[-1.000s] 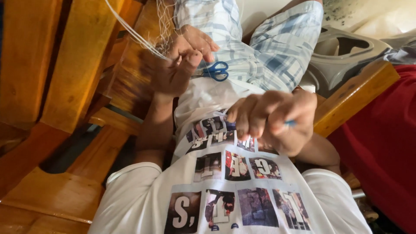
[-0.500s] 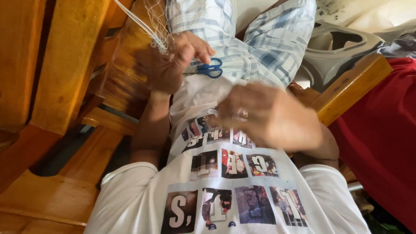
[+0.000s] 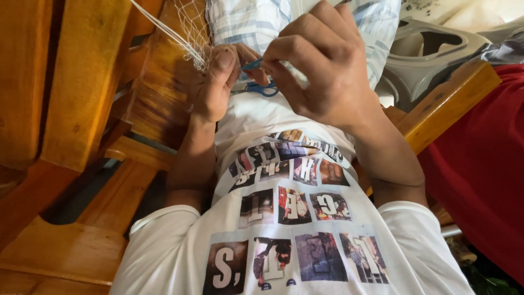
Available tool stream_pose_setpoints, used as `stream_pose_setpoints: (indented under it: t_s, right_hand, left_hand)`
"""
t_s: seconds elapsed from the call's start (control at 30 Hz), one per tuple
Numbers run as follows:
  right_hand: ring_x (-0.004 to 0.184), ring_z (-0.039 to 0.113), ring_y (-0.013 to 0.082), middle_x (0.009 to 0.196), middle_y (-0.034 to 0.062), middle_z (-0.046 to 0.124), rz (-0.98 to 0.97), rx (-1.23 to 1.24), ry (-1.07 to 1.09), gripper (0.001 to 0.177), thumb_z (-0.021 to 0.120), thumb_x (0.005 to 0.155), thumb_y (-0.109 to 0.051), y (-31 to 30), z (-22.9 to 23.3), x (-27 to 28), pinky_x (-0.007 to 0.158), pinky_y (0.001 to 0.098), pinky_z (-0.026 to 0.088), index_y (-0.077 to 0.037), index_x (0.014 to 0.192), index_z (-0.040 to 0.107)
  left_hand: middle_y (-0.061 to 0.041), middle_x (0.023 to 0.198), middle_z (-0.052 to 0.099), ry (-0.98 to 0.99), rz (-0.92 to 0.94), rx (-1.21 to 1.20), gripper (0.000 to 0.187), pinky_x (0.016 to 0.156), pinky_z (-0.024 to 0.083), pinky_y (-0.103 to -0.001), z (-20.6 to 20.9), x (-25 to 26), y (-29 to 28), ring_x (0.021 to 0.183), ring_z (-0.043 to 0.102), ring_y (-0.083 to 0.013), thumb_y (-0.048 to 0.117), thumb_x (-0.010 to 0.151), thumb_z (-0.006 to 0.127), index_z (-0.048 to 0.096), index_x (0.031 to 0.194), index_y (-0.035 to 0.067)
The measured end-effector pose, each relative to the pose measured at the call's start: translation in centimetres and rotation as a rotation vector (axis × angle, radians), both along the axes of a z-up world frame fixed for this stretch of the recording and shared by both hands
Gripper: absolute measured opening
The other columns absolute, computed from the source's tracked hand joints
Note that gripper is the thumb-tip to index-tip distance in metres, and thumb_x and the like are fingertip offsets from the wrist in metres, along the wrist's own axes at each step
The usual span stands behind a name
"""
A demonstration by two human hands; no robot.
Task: Repairing holes in a fishing net by manually threading line and tying knots using small scissors.
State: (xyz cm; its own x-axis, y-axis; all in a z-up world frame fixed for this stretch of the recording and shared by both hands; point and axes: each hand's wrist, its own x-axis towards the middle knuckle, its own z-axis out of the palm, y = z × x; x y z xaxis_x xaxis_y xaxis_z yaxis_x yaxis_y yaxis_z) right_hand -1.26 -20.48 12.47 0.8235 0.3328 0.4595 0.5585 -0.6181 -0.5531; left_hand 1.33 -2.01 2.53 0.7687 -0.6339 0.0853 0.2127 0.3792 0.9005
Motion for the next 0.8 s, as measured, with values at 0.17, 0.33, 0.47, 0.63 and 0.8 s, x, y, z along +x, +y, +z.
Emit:
stream_pose_setpoints:
  t_s: [0.17, 0.33, 0.47, 0.63, 0.8]
  right_hand:
    - [0.078, 0.045, 0.0248, 0.088, 0.0117, 0.054, 0.080, 0.102, -0.033, 0.017, 0.081, 0.088, -0.003, 0.4, -0.6, 0.8, 0.074, 0.0375, 0.036, 0.002, 0.094, 0.066]
    - [0.071, 0.048, 0.0250, 0.083, 0.0083, 0.049, 0.180, 0.169, -0.179, 0.023, 0.062, 0.095, -0.016, 1.3, 0.0, 2.4, 0.066, 0.0378, 0.042, -0.002, 0.078, 0.068]
    - [0.081, 0.051, 0.0202, 0.096, 0.0045, 0.054, -0.003, 0.128, -0.344, 0.017, 0.067, 0.084, -0.024, 4.1, -3.1, 2.8, 0.070, 0.0357, 0.044, -0.015, 0.098, 0.070]
    - [0.086, 0.051, 0.0126, 0.088, -0.0031, 0.050, -0.037, 0.004, -0.859, 0.027, 0.069, 0.075, 0.001, 7.1, -4.1, 1.5, 0.109, 0.0630, 0.024, -0.014, 0.093, 0.056]
    - [0.065, 0.047, 0.0200, 0.076, 0.0028, 0.050, 0.360, 0.330, -0.278, 0.009, 0.063, 0.091, -0.016, 6.3, -0.1, -2.0, 0.065, 0.0327, 0.040, -0.010, 0.097, 0.065]
  left_hand:
    - [-0.014, 0.094, 0.063, -0.364, 0.126, 0.298, 0.025, 0.070, 0.055, -0.032, -6.7, -2.3, 3.0, 0.079, 0.063, -0.0229, 0.019, 0.093, 0.050, 0.057, 0.102, -0.003]
    - [-0.016, 0.100, 0.063, -0.700, 0.274, 0.343, 0.014, 0.072, 0.053, -0.037, -8.9, -0.1, 0.1, 0.083, 0.062, -0.0276, -0.006, 0.090, 0.058, 0.055, 0.102, -0.002]
    - [-0.014, 0.097, 0.062, -0.653, 0.239, 0.097, 0.005, 0.078, 0.052, -0.036, -6.3, 2.2, -3.3, 0.085, 0.062, -0.0260, 0.006, 0.094, 0.050, 0.051, 0.098, 0.003]
    - [-0.013, 0.093, 0.061, -0.550, 0.211, -0.091, 0.016, 0.085, 0.052, -0.035, -2.8, 2.5, -2.6, 0.088, 0.061, -0.0241, 0.020, 0.100, 0.040, 0.046, 0.092, 0.008]
    - [-0.012, 0.089, 0.060, -0.405, 0.181, -0.198, 0.031, 0.092, 0.052, -0.034, -0.8, 2.0, 0.3, 0.091, 0.061, -0.0224, 0.033, 0.105, 0.029, 0.040, 0.086, 0.012]
